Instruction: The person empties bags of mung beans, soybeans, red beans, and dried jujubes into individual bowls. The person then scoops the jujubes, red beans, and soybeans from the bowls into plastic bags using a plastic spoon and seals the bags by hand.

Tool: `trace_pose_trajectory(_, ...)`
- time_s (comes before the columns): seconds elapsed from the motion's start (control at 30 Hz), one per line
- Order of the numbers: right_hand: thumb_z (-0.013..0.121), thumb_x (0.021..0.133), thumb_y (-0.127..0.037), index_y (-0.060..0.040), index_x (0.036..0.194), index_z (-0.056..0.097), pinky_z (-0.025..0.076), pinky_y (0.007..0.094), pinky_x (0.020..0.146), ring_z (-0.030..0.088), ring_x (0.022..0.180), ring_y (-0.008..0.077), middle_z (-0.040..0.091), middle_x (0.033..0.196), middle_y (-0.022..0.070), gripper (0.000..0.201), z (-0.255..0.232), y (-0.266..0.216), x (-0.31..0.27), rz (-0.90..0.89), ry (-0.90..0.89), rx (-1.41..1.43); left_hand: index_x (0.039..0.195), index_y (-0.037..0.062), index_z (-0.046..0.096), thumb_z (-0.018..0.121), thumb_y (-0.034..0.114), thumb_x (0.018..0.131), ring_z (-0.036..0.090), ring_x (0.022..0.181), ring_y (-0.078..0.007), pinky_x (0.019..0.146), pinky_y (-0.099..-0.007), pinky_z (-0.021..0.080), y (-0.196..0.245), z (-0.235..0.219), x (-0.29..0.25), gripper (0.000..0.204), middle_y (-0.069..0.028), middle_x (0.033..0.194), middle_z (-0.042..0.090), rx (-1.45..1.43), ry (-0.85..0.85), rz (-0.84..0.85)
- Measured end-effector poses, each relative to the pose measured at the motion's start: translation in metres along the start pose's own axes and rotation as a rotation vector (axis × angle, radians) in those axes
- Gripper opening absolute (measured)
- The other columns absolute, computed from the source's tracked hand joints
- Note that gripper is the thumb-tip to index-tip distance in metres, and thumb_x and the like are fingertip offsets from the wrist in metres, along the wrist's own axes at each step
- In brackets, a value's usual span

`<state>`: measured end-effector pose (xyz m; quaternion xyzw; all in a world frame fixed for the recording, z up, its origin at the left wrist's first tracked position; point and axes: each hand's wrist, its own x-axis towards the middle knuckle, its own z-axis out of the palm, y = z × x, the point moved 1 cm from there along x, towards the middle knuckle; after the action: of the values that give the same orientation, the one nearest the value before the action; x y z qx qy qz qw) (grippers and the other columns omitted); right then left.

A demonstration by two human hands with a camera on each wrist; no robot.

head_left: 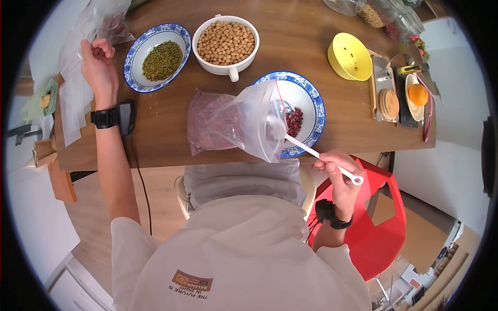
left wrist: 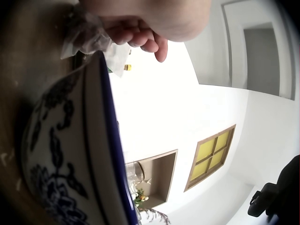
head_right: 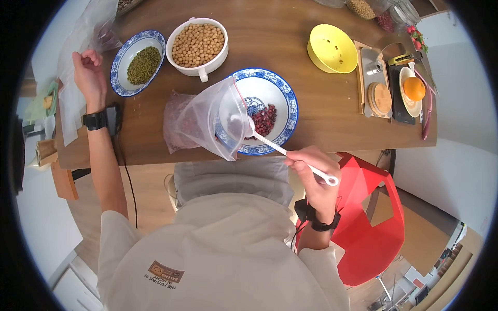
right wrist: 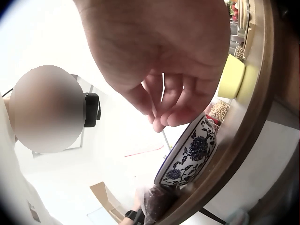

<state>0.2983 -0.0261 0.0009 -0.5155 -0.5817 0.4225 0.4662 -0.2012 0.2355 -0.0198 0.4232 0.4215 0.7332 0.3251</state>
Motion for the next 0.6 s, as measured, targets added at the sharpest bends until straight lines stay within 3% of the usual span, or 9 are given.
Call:
trace_pose_trajectory(0.07,0.068,0.100,-0.010,0.0039,0.110,0.075,0.056,0.0318,0.071,0.069,0.078,0.0206,0.075,0.091,0.0138,0.019,-0.001,0.001,-0.006,0.116,0.125,0.124,0.093,-0.0024,0.066,0.041,0.034,0.114,0.046,0.073,-0.0155,0.075,-0.0338,0.043,0.000,0.000,0.001,0.049,-0.0045,0.079,0.056,0.004,0.005,0.005)
trace_pose_trajectory(0.2,0.067,0.102,-0.016,0.0067,0.112,0.073,0.057,0.0325,0.069,0.069,0.075,0.0203,0.074,0.089,0.0144,0.026,-0.008,0.004,-0.015,0.186,0.248,0.170,0.094,-0.0022,0.066,0.041,0.034,0.114,0.047,0.073,-0.0156,0.075,-0.0338,0.044,0.001,0.000,-0.002,0.048,-0.0046,0.079,0.057,0.008,-0.004,-0.017)
trace_pose_trajectory(0.43,0.066,0.104,-0.028,0.0074,0.114,0.068,0.054,0.0326,0.063,0.066,0.070,0.0221,0.070,0.083,0.0138,0.037,-0.015,-0.005,-0.018,0.005,0.445,0.217,0.094,-0.0025,0.067,0.043,0.034,0.113,0.049,0.072,-0.0157,0.075,-0.0329,0.044,0.002,0.004,-0.003,0.047,-0.0050,0.078,0.057,0.009,0.011,0.001)
trace_pose_trajectory(0.6,0.068,0.102,-0.027,0.0060,0.109,0.070,0.052,0.0319,0.063,0.067,0.071,0.0215,0.070,0.084,0.0138,0.034,0.000,-0.021,-0.013,-0.060,0.394,0.208,0.092,-0.0028,0.067,0.044,0.034,0.113,0.049,0.072,-0.0155,0.074,-0.0324,0.044,0.004,0.005,-0.005,0.048,-0.0048,0.078,0.058,0.006,0.010,-0.008)
